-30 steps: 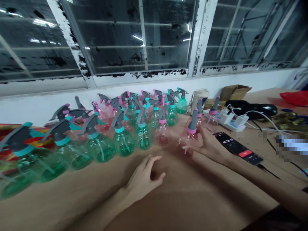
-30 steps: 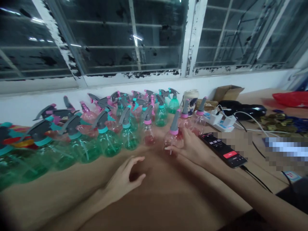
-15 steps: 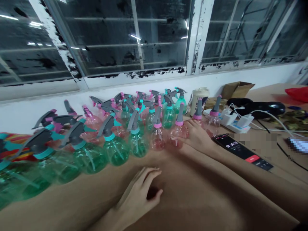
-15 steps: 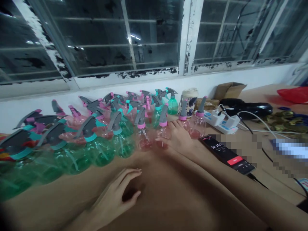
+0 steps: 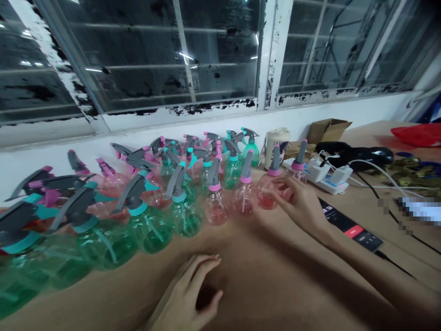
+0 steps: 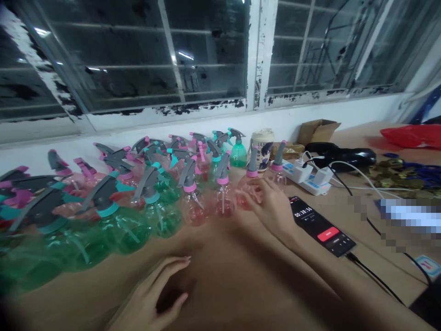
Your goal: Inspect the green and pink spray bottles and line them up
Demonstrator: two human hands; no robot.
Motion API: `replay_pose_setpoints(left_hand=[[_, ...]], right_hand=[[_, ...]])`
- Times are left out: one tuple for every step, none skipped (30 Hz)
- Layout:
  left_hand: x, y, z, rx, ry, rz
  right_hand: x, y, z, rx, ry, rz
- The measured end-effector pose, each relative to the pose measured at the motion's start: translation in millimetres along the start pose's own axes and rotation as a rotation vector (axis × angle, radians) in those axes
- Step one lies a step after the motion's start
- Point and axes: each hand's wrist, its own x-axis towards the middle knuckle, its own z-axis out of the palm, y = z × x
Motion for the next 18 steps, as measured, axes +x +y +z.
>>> replay_pose_setpoints(left_hand=[[0, 0, 0.1, 0.006, 0.009, 0.006], [1, -1, 0.3, 0.010, 0.018, 0.008], [1, -1, 0.6, 0.014, 0.027, 0.011], [1, -2, 0.9, 0.018, 0.034, 0.013], [1, -2, 1.1, 0.022, 0.040, 0.017], [2, -3, 1.1, 0.026, 0.044, 0.018], [2, -3, 1.0, 0.028, 0.047, 0.016], [2, -3, 0.7, 0.030, 0.046, 0.013], [2, -2, 0.4, 0.032, 0.046, 0.010], [2, -2, 0.0, 0.033, 0.044, 0.006], [2, -2, -0.4, 0.034, 0.042, 0.005], [1, -1, -0.8, 0.038, 0.042, 0.001], [1, -1, -1.0, 0.044, 0.045, 0.001], [1, -1, -1.1, 0.050, 0.046, 0.003], [1, -1, -1.1, 0.054, 0.045, 0.005], [1, -1, -1.0, 0.056, 0.038, 0.007], [1, -1, -0.7, 0.057, 0.034, 0.011], [0, -2, -0.1, 0.055, 0.028, 0.011]], right_hand=[[2, 7, -6, -0.004, 0.027, 0.042], [5, 13, -10, -0.019, 0.053, 0.080], [9, 18, -12, -0.036, 0.071, 0.113], [13, 23, -13, -0.050, 0.080, 0.142], [17, 26, -12, -0.062, 0.077, 0.163], [21, 29, -10, -0.072, 0.064, 0.176], [25, 30, -6, -0.080, 0.047, 0.182], [28, 30, -2, -0.089, 0.029, 0.183], [30, 30, 3, -0.098, 0.015, 0.183], [31, 29, 7, -0.108, 0.004, 0.184], [32, 27, 10, -0.119, -0.003, 0.187], [33, 25, 13, -0.130, -0.006, 0.192], [33, 24, 14, -0.141, -0.008, 0.198], [32, 22, 14, -0.150, -0.009, 0.204], [31, 21, 13, -0.158, -0.010, 0.206], [30, 20, 11, -0.163, -0.013, 0.206], [28, 19, 8, -0.167, -0.017, 0.202], [25, 19, 4, -0.169, -0.023, 0.195]])
